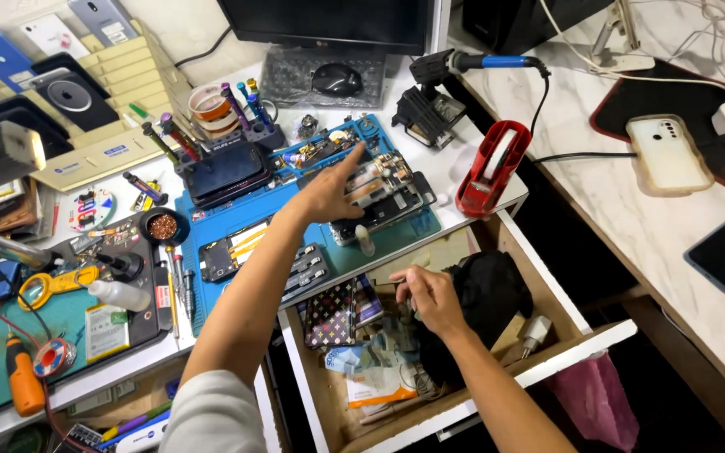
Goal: Inspecting and organizing mobile phone components like batteries and circuit boards at a repair station
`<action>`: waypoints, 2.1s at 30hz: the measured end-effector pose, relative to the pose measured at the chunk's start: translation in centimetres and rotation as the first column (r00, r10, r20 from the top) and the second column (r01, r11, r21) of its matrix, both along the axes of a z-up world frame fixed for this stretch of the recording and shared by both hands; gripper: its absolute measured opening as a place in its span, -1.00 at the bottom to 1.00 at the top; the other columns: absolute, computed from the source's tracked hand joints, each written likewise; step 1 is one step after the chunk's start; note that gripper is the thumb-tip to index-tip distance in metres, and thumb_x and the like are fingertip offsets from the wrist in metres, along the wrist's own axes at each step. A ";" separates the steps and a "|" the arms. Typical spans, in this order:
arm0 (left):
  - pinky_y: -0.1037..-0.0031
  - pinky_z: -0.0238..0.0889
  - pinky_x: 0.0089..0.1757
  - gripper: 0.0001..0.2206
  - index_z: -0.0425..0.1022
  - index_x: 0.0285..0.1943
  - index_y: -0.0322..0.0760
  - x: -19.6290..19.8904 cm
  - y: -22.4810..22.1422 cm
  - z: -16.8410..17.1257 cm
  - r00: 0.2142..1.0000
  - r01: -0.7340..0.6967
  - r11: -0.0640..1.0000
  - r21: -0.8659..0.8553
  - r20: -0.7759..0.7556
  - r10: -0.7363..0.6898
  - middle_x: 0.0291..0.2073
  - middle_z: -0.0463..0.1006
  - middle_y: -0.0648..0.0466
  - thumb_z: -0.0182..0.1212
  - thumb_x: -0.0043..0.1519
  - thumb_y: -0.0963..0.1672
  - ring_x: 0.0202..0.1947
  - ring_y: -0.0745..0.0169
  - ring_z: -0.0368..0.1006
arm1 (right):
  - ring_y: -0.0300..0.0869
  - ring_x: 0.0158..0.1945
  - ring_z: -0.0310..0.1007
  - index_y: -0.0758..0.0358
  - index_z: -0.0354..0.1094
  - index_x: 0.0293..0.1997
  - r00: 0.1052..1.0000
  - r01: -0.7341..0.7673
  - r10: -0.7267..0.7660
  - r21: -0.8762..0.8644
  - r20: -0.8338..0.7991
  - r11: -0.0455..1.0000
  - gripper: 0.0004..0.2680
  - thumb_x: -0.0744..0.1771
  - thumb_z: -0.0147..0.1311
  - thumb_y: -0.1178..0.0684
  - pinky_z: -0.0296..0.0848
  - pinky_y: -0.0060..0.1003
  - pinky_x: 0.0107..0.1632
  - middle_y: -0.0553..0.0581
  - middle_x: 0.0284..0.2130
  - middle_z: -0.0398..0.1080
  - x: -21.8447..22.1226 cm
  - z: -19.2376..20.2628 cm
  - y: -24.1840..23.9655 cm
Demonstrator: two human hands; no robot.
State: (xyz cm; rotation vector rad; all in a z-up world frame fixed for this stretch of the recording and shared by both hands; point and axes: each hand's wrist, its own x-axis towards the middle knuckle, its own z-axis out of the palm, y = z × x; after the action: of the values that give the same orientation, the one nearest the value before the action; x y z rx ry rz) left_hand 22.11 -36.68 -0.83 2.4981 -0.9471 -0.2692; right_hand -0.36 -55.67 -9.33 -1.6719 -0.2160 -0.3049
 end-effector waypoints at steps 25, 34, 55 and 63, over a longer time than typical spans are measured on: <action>-0.15 0.24 0.22 -0.06 -0.11 0.61 -0.13 -0.4 0.2 5.3 0.999 0.040 0.993 0.107 0.003 -0.041 0.31 0.38 -0.33 0.48 0.10 -0.02 0.31 -0.42 0.29 | -0.27 -0.74 0.30 0.23 0.59 -0.21 0.995 0.080 -0.079 0.018 -0.055 0.997 -0.65 0.43 -0.20 -0.12 0.30 -0.41 -0.61 0.09 -0.70 0.49 -0.2 -0.2 -0.2; 0.03 0.35 -0.02 -0.47 0.33 0.40 -0.27 -19.7 19.7 8.6 0.987 -0.141 0.981 -0.133 0.054 0.149 0.00 0.61 -0.20 0.27 0.25 -0.04 0.02 -0.29 0.52 | -0.21 -0.64 0.27 0.38 0.49 -0.14 0.998 0.015 -0.018 -0.055 -0.059 0.998 -0.62 0.48 -0.29 -0.10 0.21 -0.42 -0.52 0.20 -0.61 0.43 -1.2 -0.5 0.9; 0.17 0.36 -0.29 -0.65 0.52 0.22 -0.26 -32.0 49.3 4.1 0.279 -0.836 0.367 -0.407 0.260 0.924 -0.21 0.57 0.06 0.23 0.27 -0.10 -0.36 0.10 0.48 | -0.31 -0.64 0.52 0.23 0.55 -0.22 0.730 -0.555 0.655 -0.389 0.196 0.735 -0.64 0.44 -0.31 -0.07 0.42 -0.51 -0.53 -0.03 -0.68 0.50 -3.1 -1.5 24.6; 0.17 0.39 -0.28 -0.66 0.49 0.22 -0.37 -32.9 46.2 3.4 0.362 -0.798 0.446 -0.404 0.269 0.892 -0.23 0.57 -0.02 0.27 0.27 -0.16 -0.31 0.03 0.53 | -0.37 -0.72 0.37 0.20 0.56 -0.26 0.801 -0.508 0.583 -0.362 0.135 0.782 -0.63 0.44 -0.31 -0.07 0.27 -0.52 -0.61 -0.07 -0.74 0.44 -3.5 -2.9 22.8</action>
State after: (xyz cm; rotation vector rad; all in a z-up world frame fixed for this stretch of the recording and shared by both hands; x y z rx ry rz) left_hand -10.80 9.49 2.53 2.5011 0.3391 0.7610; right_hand -3.88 -32.91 -12.26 -1.7891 -0.9661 -0.0217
